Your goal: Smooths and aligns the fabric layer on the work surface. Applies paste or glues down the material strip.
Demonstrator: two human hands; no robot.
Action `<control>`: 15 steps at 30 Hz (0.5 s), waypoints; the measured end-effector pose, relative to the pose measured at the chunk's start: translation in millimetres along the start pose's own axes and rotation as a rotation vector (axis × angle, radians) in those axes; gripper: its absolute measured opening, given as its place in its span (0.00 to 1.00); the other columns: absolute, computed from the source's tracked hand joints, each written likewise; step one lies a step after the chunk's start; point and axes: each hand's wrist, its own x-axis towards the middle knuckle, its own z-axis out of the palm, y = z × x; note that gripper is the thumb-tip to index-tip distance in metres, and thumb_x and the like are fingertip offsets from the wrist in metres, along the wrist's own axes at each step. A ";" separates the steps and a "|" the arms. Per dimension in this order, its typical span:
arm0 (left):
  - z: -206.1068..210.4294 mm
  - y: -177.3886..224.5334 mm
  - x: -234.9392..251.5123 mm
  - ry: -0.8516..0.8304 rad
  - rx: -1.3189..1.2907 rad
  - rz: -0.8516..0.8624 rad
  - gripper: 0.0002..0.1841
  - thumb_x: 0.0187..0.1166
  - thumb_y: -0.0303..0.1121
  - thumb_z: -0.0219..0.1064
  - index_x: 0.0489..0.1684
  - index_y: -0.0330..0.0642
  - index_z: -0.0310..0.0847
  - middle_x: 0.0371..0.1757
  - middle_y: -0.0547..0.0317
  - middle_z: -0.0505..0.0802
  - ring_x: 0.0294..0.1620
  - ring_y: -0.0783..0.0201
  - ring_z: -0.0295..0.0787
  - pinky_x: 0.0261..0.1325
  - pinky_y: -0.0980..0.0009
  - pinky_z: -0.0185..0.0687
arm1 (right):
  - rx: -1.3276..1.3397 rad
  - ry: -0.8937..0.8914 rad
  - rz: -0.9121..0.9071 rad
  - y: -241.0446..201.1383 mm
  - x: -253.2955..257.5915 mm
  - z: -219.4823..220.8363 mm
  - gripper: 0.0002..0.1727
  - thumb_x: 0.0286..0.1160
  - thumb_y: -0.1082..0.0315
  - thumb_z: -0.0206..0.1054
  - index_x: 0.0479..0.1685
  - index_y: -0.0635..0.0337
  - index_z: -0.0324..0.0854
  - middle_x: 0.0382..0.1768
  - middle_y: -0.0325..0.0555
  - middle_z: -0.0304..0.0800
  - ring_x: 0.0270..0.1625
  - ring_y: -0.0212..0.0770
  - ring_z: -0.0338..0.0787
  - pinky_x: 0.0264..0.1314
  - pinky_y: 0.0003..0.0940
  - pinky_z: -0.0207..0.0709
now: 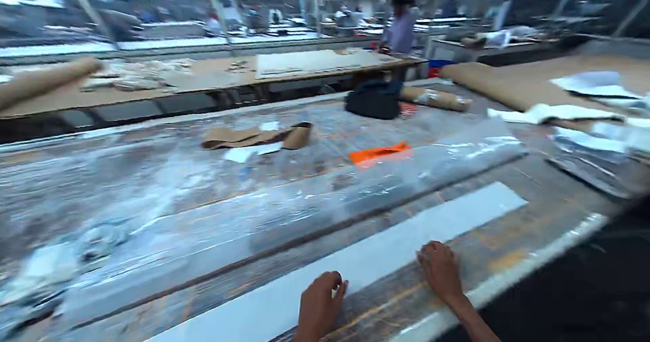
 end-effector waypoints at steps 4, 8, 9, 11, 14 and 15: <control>57.4 69.5 52.7 0.040 -0.021 0.093 0.19 0.81 0.51 0.66 0.50 0.46 0.92 0.49 0.54 0.95 0.53 0.54 0.93 0.58 0.50 0.88 | 0.064 0.037 0.078 88.9 -8.7 -41.5 0.26 0.84 0.41 0.54 0.52 0.50 0.90 0.57 0.48 0.90 0.63 0.54 0.86 0.66 0.65 0.72; 99.2 120.9 96.6 -0.011 0.006 0.066 0.26 0.79 0.57 0.66 0.64 0.49 0.86 0.64 0.51 0.90 0.65 0.47 0.86 0.63 0.44 0.82 | 0.145 0.079 0.149 160.6 1.2 -78.6 0.22 0.82 0.48 0.60 0.51 0.55 0.90 0.51 0.50 0.90 0.56 0.55 0.89 0.58 0.64 0.77; 108.6 132.5 103.9 -0.028 0.033 0.058 0.28 0.78 0.60 0.65 0.66 0.51 0.86 0.65 0.51 0.89 0.67 0.46 0.85 0.63 0.41 0.79 | 0.163 0.071 0.160 173.6 5.8 -84.9 0.21 0.81 0.49 0.60 0.52 0.56 0.89 0.51 0.50 0.90 0.55 0.55 0.89 0.58 0.63 0.78; 122.0 157.6 117.4 -0.105 0.112 0.058 0.29 0.76 0.65 0.63 0.64 0.54 0.88 0.67 0.54 0.89 0.71 0.46 0.82 0.65 0.38 0.74 | 0.206 0.044 0.161 194.9 21.6 -93.8 0.20 0.82 0.52 0.62 0.54 0.58 0.88 0.50 0.51 0.91 0.54 0.55 0.90 0.58 0.63 0.79; 128.3 189.9 133.6 -0.275 0.126 0.050 0.31 0.80 0.67 0.58 0.50 0.49 0.92 0.54 0.54 0.93 0.64 0.49 0.86 0.66 0.40 0.73 | 0.253 -0.001 0.153 215.9 44.2 -92.5 0.18 0.82 0.55 0.64 0.55 0.60 0.87 0.50 0.51 0.91 0.54 0.54 0.90 0.58 0.62 0.80; 132.7 198.3 141.0 -0.261 0.114 0.064 0.31 0.81 0.67 0.57 0.49 0.49 0.92 0.53 0.54 0.93 0.62 0.50 0.87 0.66 0.42 0.73 | 0.258 -0.002 0.150 222.5 51.8 -90.1 0.18 0.82 0.54 0.64 0.54 0.59 0.87 0.50 0.50 0.91 0.53 0.52 0.90 0.58 0.60 0.80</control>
